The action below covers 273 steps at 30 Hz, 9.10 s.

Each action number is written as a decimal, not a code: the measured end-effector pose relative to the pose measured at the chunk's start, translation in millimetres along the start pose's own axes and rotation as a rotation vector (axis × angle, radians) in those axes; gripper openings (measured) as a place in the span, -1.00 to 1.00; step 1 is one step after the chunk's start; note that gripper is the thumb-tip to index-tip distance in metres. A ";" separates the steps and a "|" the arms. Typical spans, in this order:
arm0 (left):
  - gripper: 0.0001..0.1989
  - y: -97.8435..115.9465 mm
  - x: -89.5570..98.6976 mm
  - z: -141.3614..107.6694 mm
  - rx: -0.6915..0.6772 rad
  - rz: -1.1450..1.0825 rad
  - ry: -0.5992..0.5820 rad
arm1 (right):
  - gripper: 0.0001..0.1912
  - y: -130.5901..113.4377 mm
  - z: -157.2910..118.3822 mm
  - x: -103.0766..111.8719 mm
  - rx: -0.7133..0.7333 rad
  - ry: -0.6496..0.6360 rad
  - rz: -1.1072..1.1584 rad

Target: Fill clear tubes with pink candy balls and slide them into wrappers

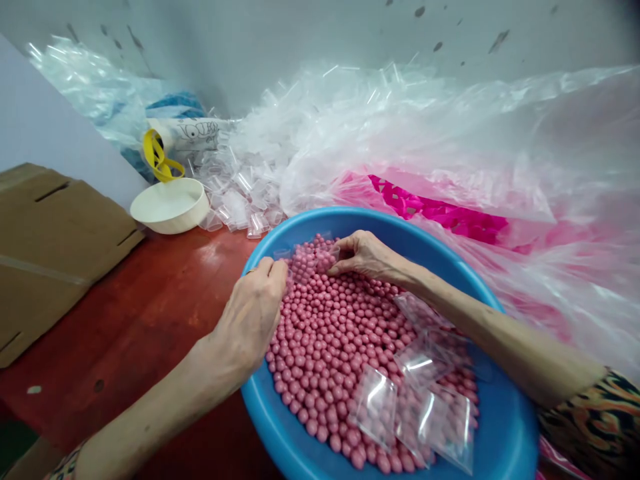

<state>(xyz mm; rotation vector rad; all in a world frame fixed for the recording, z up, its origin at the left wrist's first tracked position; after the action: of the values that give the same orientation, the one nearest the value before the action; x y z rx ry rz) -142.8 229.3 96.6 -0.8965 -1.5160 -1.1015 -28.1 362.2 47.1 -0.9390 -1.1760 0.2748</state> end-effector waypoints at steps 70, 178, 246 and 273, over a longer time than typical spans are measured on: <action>-0.82 15.2 1.4 46.9 -0.590 0.273 0.050 | -0.62 -9.9 -10.8 -5.2 -0.064 0.152 -0.036; -0.78 -9.2 11.8 42.4 -0.261 -0.075 0.210 | -0.81 -75.2 -45.6 -30.5 0.248 -0.063 -0.093; -0.93 6.5 -6.3 3.8 -0.411 0.090 -0.002 | -0.85 -59.0 -70.6 -36.0 0.082 -0.105 -0.203; -0.94 -1.9 -6.2 4.1 -0.392 -0.125 0.005 | -0.91 -88.5 -21.9 -5.8 0.202 0.301 -0.021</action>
<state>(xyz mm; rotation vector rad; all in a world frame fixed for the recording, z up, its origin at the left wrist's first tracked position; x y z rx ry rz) -144.6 232.6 89.9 -1.0702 -1.3898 -1.5250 -35.5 294.3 107.7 -0.7600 -0.8637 0.2221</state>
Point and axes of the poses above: each hand's wrist, its own z-axis towards the middle knuckle, its own x-axis out of the back of the hand, y = z × x, the point moved 6 cm from there along z, towards the middle knuckle, and after that the axes turned 12 degrees about x, right-handed, at the moved point
